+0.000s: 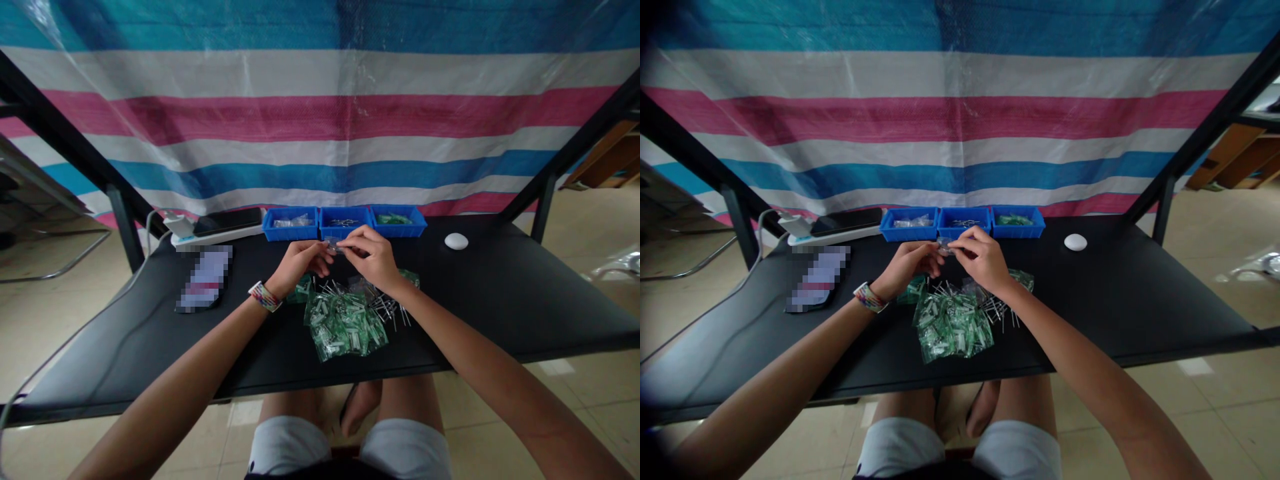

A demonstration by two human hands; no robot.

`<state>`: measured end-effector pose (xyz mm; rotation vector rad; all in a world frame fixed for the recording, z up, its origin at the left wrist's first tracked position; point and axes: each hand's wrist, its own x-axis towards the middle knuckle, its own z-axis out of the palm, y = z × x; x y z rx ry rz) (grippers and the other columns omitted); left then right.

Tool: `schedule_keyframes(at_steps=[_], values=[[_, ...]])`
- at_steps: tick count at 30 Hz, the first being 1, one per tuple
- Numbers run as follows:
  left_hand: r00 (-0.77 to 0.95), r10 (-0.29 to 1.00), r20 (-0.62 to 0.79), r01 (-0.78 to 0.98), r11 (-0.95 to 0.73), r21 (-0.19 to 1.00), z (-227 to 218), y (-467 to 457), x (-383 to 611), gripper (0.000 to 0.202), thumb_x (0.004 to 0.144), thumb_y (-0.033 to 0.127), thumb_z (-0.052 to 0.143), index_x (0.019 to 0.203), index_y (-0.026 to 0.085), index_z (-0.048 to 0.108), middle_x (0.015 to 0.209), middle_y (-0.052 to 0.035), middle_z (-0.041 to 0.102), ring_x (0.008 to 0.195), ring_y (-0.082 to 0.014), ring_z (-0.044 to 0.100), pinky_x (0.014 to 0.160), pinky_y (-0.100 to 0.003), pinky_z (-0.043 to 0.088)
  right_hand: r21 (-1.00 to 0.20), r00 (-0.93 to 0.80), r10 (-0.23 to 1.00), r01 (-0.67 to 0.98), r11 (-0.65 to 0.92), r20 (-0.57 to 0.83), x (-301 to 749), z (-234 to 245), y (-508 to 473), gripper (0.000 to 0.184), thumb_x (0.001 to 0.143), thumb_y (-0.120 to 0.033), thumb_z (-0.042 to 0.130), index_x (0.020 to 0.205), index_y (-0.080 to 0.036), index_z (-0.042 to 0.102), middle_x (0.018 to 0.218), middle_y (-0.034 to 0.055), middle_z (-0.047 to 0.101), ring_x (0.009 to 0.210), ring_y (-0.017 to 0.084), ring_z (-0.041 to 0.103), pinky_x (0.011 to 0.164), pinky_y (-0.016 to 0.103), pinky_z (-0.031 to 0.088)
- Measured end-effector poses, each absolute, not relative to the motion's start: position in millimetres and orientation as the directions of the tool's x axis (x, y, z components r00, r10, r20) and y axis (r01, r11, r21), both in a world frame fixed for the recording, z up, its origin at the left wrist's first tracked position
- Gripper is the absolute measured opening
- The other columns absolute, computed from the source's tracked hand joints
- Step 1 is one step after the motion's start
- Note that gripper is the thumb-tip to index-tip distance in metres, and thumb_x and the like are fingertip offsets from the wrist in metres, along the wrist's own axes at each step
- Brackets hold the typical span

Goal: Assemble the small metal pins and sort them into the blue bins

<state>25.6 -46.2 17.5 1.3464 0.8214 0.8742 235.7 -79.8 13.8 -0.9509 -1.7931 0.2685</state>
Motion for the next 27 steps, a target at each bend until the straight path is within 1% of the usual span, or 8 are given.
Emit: schedule_keyframes(at_steps=[4,6,8,10,12,16,21,27], values=[[0.438,0.897,0.059,0.021,-0.075,0.997,15,-43,24,0.048,0.086,0.062,0.074,0.089,0.014,0.074,0.090,-0.0109,0.078,0.058,-0.0148,0.070,0.052,-0.023,0.054,-0.670,-0.055,0.777,0.472,0.573,0.626,237,10,-76,0.022,0.093,-0.020,0.063,0.110,-0.023,0.077,0.109,0.0075,0.067,0.079,0.016,0.065,0.060,0.028,0.053],[0.422,0.900,0.109,0.049,-0.143,0.989,16,-45,25,0.048,0.088,0.063,0.071,0.091,0.015,0.074,0.091,-0.0102,0.078,0.060,-0.0149,0.071,0.052,-0.023,0.054,-0.801,0.017,0.853,0.354,0.483,0.522,237,10,-73,0.026,0.091,-0.026,0.064,0.115,-0.022,0.073,0.106,0.0067,0.067,0.076,0.016,0.066,0.056,0.027,0.053],[0.406,0.899,0.163,0.083,-0.213,0.973,17,-47,27,0.048,0.090,0.063,0.069,0.091,0.015,0.073,0.090,-0.0091,0.077,0.060,-0.0150,0.071,0.051,-0.022,0.053,-0.927,0.016,0.938,0.161,0.340,0.347,236,10,-71,0.032,0.089,-0.036,0.067,0.118,-0.022,0.068,0.099,0.0044,0.068,0.071,0.016,0.067,0.052,0.026,0.054],[0.405,0.893,0.195,0.115,-0.262,0.958,19,-49,28,0.047,0.092,0.062,0.067,0.091,0.016,0.073,0.089,-0.0081,0.076,0.060,-0.0152,0.071,0.051,-0.023,0.053,-0.980,-0.043,0.979,0.004,0.198,0.198,235,11,-70,0.038,0.085,-0.043,0.073,0.117,-0.023,0.067,0.093,0.0022,0.068,0.068,0.016,0.067,0.051,0.026,0.056],[0.415,0.887,0.204,0.139,-0.284,0.949,20,-51,29,0.045,0.094,0.060,0.064,0.090,0.016,0.072,0.088,-0.0073,0.075,0.062,-0.0153,0.071,0.052,-0.023,0.054,-0.990,-0.078,0.988,-0.058,0.129,0.133,234,10,-69,0.038,0.079,-0.044,0.079,0.109,-0.021,0.069,0.088,0.0009,0.068,0.066,0.015,0.067,0.053,0.026,0.058],[0.391,0.895,0.212,0.112,-0.275,0.955,22,-54,29,0.039,0.091,0.055,0.072,0.095,0.017,0.070,0.087,-0.0049,0.072,0.063,-0.0150,0.071,0.052,-0.022,0.054,-0.990,-0.069,0.989,-0.061,0.131,0.135,232,9,-69,0.031,0.075,-0.042,0.082,0.092,-0.019,0.071,0.077,-0.0002,0.066,0.061,0.013,0.064,0.053,0.026,0.056],[0.358,0.911,0.205,-0.002,-0.219,0.976,24,-52,28,0.036,0.081,0.047,0.083,0.092,0.015,0.068,0.080,-0.0028,0.069,0.060,-0.0140,0.069,0.053,-0.023,0.055,-0.984,-0.052,0.984,-0.062,0.169,0.172,232,10,-70,0.033,0.076,-0.042,0.081,0.099,-0.020,0.072,0.082,0.0003,0.070,0.059,0.013,0.064,0.054,0.027,0.057],[0.058,0.986,0.159,-0.167,-0.148,0.975,20,-34,18,0.033,0.080,0.039,0.084,0.096,0.014,0.068,0.089,-0.0042,0.074,0.057,-0.0105,0.068,0.057,-0.023,0.056,-0.983,0.014,0.983,-0.020,0.184,0.184,239,9,-66,0.030,0.080,-0.042,0.074,0.100,-0.021,0.071,0.087,0.0024,0.073,0.059,0.013,0.066,0.054,0.026,0.057]])
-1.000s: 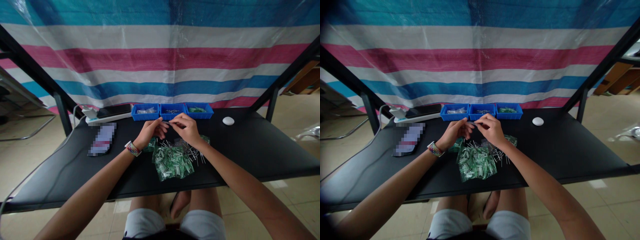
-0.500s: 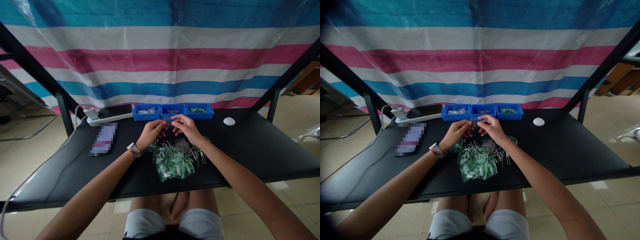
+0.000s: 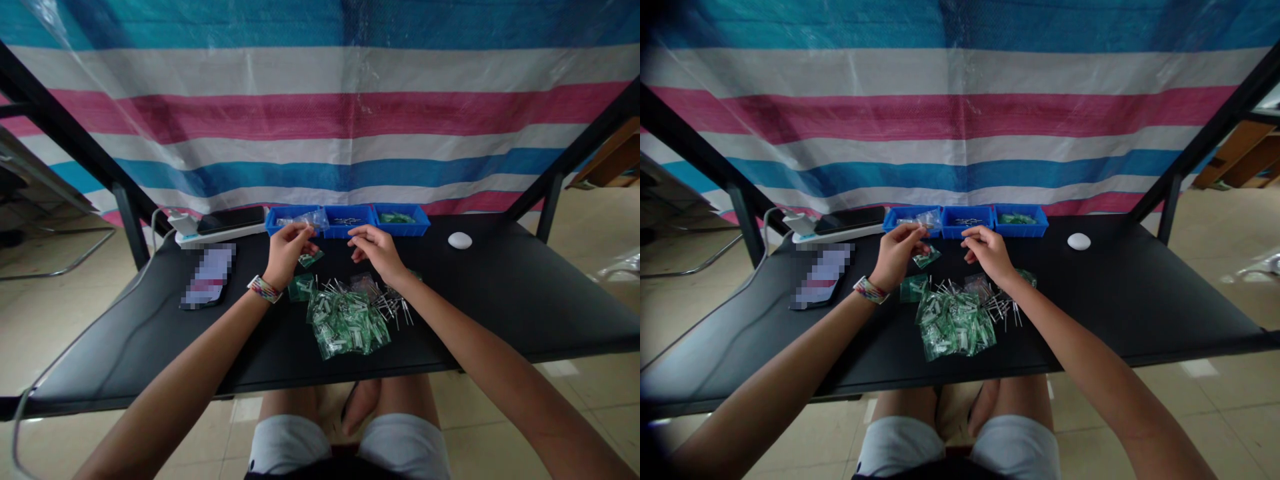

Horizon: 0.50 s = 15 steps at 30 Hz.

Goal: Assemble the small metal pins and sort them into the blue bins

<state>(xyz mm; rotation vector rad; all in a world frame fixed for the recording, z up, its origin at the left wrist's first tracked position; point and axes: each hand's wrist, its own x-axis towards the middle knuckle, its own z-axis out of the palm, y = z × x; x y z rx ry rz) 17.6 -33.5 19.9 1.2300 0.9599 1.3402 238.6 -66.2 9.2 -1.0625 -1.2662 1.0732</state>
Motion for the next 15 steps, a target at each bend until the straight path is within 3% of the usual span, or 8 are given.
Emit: schedule_keyframes(at_steps=[3,8,12,15], values=[[-0.051,0.997,0.063,-0.245,-0.074,0.967,21,-22,7,0.033,0.081,0.031,0.083,0.105,0.012,0.070,0.104,-0.0102,0.078,0.067,-0.0125,0.074,0.064,-0.024,0.060,-0.982,0.004,0.982,0.014,0.187,0.187,239,5,-65,0.026,0.079,-0.039,0.071,0.097,-0.021,0.071,0.083,0.0017,0.071,0.058,0.013,0.065,0.054,0.026,0.056],[-0.054,0.998,-0.021,-0.378,-0.001,0.926,24,-14,-5,0.033,0.085,0.022,0.072,0.116,0.011,0.070,0.132,-0.0183,0.074,0.083,-0.0169,0.080,0.073,-0.026,0.063,-0.961,-0.130,0.974,0.183,0.205,0.184,244,8,-66,0.020,0.083,-0.033,0.066,0.095,-0.019,0.073,0.080,0.0024,0.071,0.058,0.014,0.065,0.053,0.026,0.053],[-0.009,1.000,0.030,-0.325,-0.032,0.945,25,-18,-3,0.034,0.087,0.027,0.068,0.116,0.011,0.073,0.135,-0.0184,0.074,0.080,-0.0170,0.080,0.068,-0.025,0.062,-0.789,-0.379,0.904,0.486,0.375,0.196,261,22,-67,0.013,0.078,-0.020,0.068,0.087,-0.018,0.077,0.082,0.0037,0.075,0.064,0.015,0.063,0.061,0.028,0.048],[0.036,0.998,0.057,-0.272,-0.045,0.961,23,-22,1,0.033,0.086,0.030,0.069,0.112,0.011,0.076,0.130,-0.0176,0.076,0.077,-0.0176,0.080,0.066,-0.024,0.061,-0.691,-0.536,0.838,0.568,0.448,0.103,275,30,-67,0.017,0.072,-0.010,0.066,0.081,-0.019,0.079,0.082,0.0022,0.075,0.069,0.015,0.062,0.065,0.028,0.048]])
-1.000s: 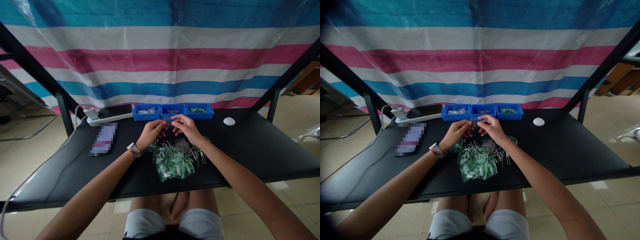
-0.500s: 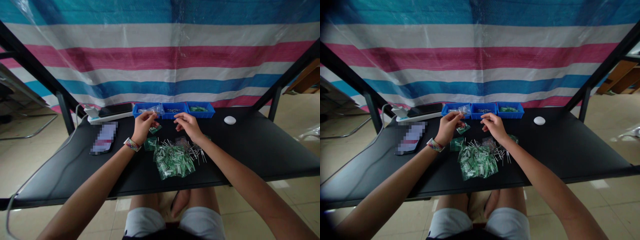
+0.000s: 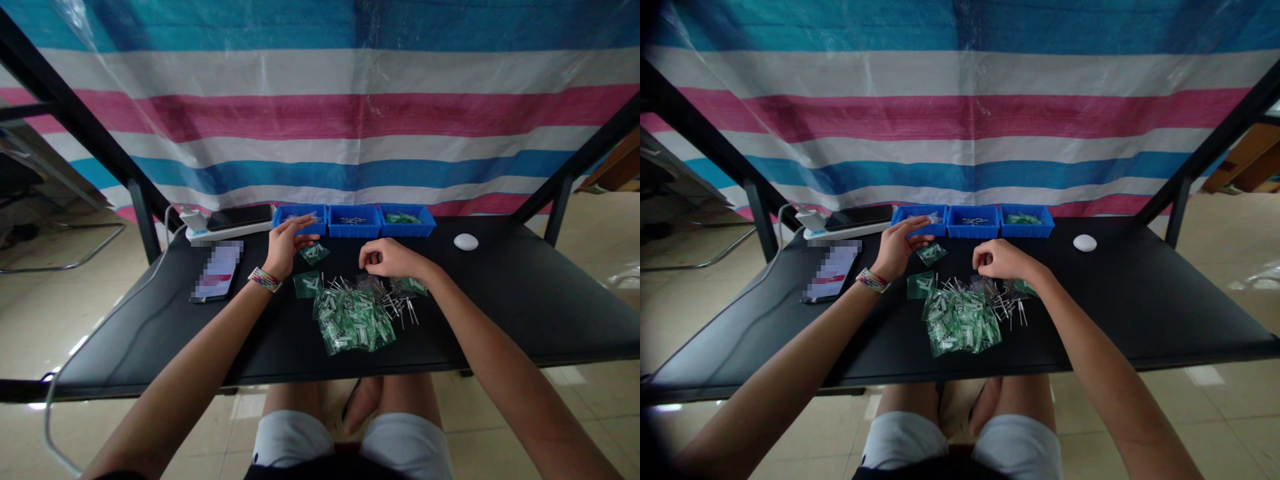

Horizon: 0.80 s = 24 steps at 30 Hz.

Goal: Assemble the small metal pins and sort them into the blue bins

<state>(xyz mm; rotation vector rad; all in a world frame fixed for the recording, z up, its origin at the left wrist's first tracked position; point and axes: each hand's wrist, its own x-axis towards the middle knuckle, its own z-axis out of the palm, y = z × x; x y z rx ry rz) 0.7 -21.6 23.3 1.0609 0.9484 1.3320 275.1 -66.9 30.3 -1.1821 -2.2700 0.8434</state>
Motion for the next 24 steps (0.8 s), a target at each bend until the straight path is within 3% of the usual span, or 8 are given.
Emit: schedule_keyframes(at_steps=[4,11,18,24], values=[[0.057,0.996,0.075,-0.257,-0.058,0.965,22,-24,3,0.033,0.085,0.031,0.070,0.110,0.011,0.077,0.128,-0.0177,0.077,0.076,-0.0188,0.080,0.063,-0.025,0.061,-0.636,-0.638,0.770,0.594,0.493,0.001,282,31,-67,0.021,0.069,-0.010,0.074,0.086,-0.021,0.082,0.082,0.0013,0.071,0.074,0.017,0.063,0.069,0.028,0.049],[0.067,0.996,0.063,-0.237,-0.045,0.971,24,-26,5,0.028,0.085,0.027,0.067,0.106,0.012,0.077,0.125,-0.0155,0.078,0.075,-0.0184,0.079,0.059,-0.023,0.059,-0.613,-0.653,0.757,0.602,0.512,-0.009,279,33,-69,0.012,0.073,-0.010,0.071,0.072,-0.020,0.077,0.080,0.0015,0.069,0.073,0.016,0.060,0.069,0.029,0.046],[0.055,0.997,0.053,-0.229,-0.039,0.973,26,-28,5,0.025,0.083,0.029,0.068,0.100,0.012,0.076,0.121,-0.0144,0.079,0.073,-0.0178,0.078,0.058,-0.023,0.058,-0.652,-0.645,0.764,0.586,0.482,-0.015,288,40,-67,0.015,0.072,-0.016,0.076,0.085,-0.021,0.082,0.084,0.0022,0.070,0.076,0.018,0.061,0.069,0.028,0.047],[0.082,0.994,0.067,-0.222,-0.047,0.974,23,-27,6,0.026,0.080,0.031,0.072,0.098,0.013,0.073,0.113,-0.0126,0.079,0.072,-0.0172,0.077,0.060,-0.023,0.057,-0.599,-0.661,0.748,0.621,0.505,-0.054,285,37,-69,0.007,0.072,-0.014,0.076,0.074,-0.020,0.078,0.082,0.0024,0.067,0.073,0.017,0.059,0.067,0.029,0.045]])
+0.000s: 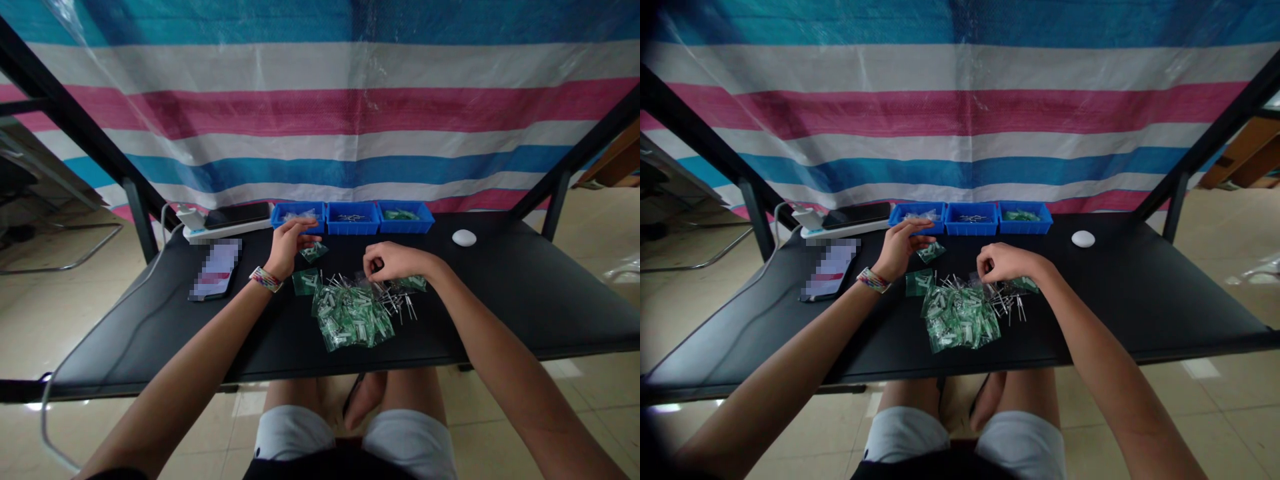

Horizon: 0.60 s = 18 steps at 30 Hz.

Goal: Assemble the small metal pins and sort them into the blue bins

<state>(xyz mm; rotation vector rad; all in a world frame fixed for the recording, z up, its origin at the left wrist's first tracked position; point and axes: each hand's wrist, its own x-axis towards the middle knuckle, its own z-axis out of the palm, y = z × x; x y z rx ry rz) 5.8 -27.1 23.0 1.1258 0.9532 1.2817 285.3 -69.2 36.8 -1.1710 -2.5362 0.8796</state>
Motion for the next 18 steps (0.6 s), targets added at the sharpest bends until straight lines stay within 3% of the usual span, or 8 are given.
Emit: schedule_keyframes(at_steps=[4,10,14,18], values=[[0.087,0.994,0.063,-0.240,-0.041,0.970,18,-23,6,0.025,0.079,0.032,0.073,0.094,0.013,0.070,0.106,-0.0108,0.077,0.071,-0.0154,0.076,0.062,-0.024,0.057,-0.672,-0.613,0.790,0.584,0.455,0.003,288,41,-67,0.003,0.075,-0.016,0.069,0.075,-0.018,0.072,0.080,0.0013,0.067,0.071,0.015,0.058,0.066,0.028,0.043],[0.184,0.980,0.081,-0.204,-0.043,0.978,14,-20,8,0.020,0.078,0.031,0.073,0.087,0.014,0.068,0.091,-0.0049,0.073,0.064,-0.0125,0.070,0.062,-0.024,0.056,-0.871,-0.485,0.874,0.442,0.213,-0.032,295,43,-63,0.009,0.076,-0.023,0.071,0.077,-0.019,0.063,0.071,0.0006,0.068,0.063,0.014,0.060,0.059,0.026,0.044],[0.326,0.939,0.112,-0.112,-0.080,0.990,19,-26,10,0.023,0.082,0.036,0.073,0.086,0.014,0.068,0.086,-0.0039,0.072,0.062,-0.0128,0.069,0.060,-0.025,0.055,-0.973,-0.365,0.930,0.228,0.035,-0.052,284,35,-62,0.015,0.077,-0.025,0.075,0.079,-0.019,0.061,0.064,0.0006,0.066,0.057,0.015,0.063,0.052,0.025,0.048],[0.503,0.858,0.104,0.012,-0.127,0.992,25,-38,15,0.033,0.089,0.046,0.072,0.095,0.014,0.068,0.084,-0.0043,0.072,0.062,-0.0148,0.071,0.060,-0.026,0.056,-0.996,-0.326,0.944,-0.058,-0.072,-0.049,270,27,-63,0.026,0.074,-0.027,0.083,0.083,-0.019,0.059,0.073,0.0024,0.071,0.065,0.018,0.072,0.061,0.030,0.061]])
